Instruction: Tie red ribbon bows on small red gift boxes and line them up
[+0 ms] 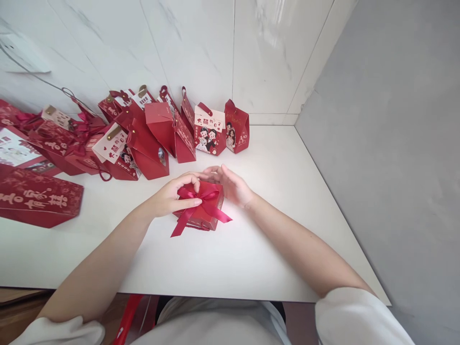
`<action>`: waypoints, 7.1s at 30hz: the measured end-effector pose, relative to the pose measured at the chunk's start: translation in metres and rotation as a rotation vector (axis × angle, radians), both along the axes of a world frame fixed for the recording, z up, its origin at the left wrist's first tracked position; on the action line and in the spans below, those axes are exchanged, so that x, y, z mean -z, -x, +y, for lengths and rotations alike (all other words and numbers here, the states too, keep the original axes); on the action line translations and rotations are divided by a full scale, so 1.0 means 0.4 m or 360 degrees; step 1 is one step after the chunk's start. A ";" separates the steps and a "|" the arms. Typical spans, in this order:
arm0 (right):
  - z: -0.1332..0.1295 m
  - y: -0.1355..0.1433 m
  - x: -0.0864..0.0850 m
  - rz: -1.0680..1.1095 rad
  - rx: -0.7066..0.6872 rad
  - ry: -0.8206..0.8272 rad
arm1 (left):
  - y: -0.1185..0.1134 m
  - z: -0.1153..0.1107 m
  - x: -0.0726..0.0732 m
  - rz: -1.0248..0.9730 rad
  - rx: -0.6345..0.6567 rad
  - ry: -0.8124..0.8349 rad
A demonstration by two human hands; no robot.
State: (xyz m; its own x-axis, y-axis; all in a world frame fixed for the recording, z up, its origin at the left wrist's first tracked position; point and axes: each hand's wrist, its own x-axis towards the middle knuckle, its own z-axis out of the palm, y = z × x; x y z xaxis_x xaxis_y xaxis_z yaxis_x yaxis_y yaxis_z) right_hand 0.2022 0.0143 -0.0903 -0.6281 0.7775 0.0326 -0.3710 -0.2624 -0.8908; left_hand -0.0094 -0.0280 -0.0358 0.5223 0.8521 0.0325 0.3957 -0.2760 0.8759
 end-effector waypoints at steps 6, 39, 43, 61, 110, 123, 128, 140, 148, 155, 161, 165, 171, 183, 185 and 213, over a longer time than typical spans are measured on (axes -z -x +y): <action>-0.005 -0.072 -0.132 -0.0857 0.0352 -0.0519 | 0.006 0.008 0.010 -0.0015 0.0010 0.0059; -0.061 -0.086 -0.131 -0.1050 -0.0868 -0.0530 | 0.001 0.021 0.019 0.0089 0.0064 -0.0061; -0.063 -0.087 -0.128 -0.1082 -0.0876 -0.0519 | -0.002 0.017 0.013 0.0082 0.0050 -0.0037; 0.002 -0.046 -0.179 -0.1210 -0.0284 -0.0628 | 0.079 0.032 -0.043 0.0008 -0.0019 0.0264; -0.013 -0.059 -0.189 -0.1087 -0.0379 -0.0866 | 0.045 0.021 -0.026 0.0032 -0.0212 -0.0045; -0.019 -0.050 -0.179 -0.1050 0.0018 -0.0965 | 0.036 0.015 -0.023 0.0081 -0.0015 0.0041; -0.016 -0.084 -0.203 -0.1006 0.0068 -0.0872 | 0.096 0.029 -0.012 0.0194 0.0210 0.0059; 0.031 -0.163 -0.191 -0.1666 -0.0200 -0.0688 | 0.062 0.058 0.119 0.0010 0.0112 -0.0080; 0.077 -0.113 -0.022 -0.0784 -0.0265 -0.0621 | 0.098 0.125 0.179 -0.0221 -0.0271 -0.0406; 0.078 -0.057 0.077 -0.0433 0.0164 -0.0389 | 0.103 0.141 0.210 -0.0599 -0.0236 -0.0041; 0.078 -0.046 0.100 -0.0375 0.0242 -0.0429 | 0.092 0.135 0.203 -0.0644 -0.0249 0.0088; 0.069 -0.045 0.099 -0.0417 0.0277 -0.0511 | 0.090 0.137 0.199 -0.0685 -0.0257 0.0150; 0.062 -0.053 0.085 -0.0434 0.0197 -0.0571 | 0.086 0.134 0.195 -0.0678 -0.0307 0.0145; 0.061 -0.043 0.103 -0.0363 0.0086 -0.0653 | 0.095 0.139 0.211 -0.0682 -0.0208 0.0232; 0.063 -0.043 0.099 -0.0373 0.0110 -0.0682 | 0.097 0.144 0.213 -0.0691 -0.0207 0.0267; 0.057 -0.037 0.093 -0.0510 0.0258 -0.0649 | 0.067 0.131 0.185 -0.0537 -0.0381 0.0315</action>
State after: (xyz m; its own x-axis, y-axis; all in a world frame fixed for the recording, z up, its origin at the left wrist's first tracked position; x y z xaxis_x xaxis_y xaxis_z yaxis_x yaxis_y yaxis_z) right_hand 0.2170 0.0371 -0.1276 -0.5290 0.8297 0.1783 -0.0710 0.1661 -0.9835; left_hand -0.0363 0.0244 -0.1096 0.2980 0.9545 -0.0088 0.1118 -0.0257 0.9934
